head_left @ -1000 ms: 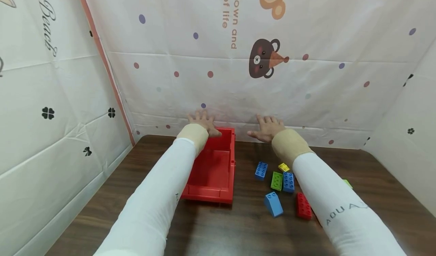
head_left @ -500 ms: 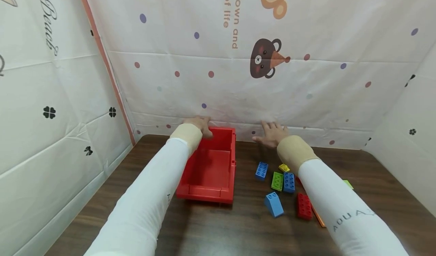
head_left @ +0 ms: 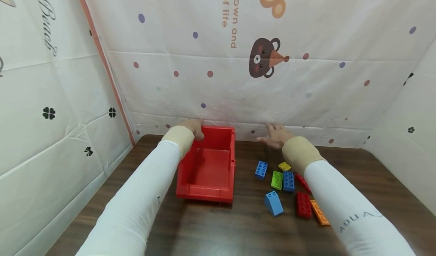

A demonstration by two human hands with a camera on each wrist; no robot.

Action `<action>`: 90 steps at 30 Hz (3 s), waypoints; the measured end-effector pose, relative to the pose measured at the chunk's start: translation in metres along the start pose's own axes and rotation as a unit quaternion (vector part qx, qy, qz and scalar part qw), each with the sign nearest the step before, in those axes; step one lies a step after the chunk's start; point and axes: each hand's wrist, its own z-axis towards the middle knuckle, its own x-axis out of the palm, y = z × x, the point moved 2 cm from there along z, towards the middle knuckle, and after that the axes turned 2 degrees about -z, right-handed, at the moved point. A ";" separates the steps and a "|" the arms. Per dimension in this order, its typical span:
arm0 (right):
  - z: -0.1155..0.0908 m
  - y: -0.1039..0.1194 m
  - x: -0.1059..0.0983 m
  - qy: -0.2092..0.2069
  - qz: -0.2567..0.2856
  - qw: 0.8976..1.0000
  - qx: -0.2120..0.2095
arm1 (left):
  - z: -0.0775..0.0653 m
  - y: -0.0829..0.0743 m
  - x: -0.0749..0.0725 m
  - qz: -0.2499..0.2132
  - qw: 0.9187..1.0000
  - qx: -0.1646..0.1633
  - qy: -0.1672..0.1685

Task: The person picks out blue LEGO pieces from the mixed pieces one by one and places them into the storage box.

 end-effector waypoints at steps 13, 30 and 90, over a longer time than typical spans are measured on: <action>-0.012 -0.020 0.006 0.034 0.019 0.999 0.015 | -0.003 0.010 0.001 -0.049 0.999 -0.003 0.007; -0.013 -0.046 0.014 0.007 0.000 1.000 0.023 | -0.006 0.037 0.012 -0.142 0.988 0.054 0.036; -0.079 -0.078 0.041 -0.085 0.182 0.966 0.164 | -0.044 0.065 0.071 -0.442 0.887 0.115 -0.070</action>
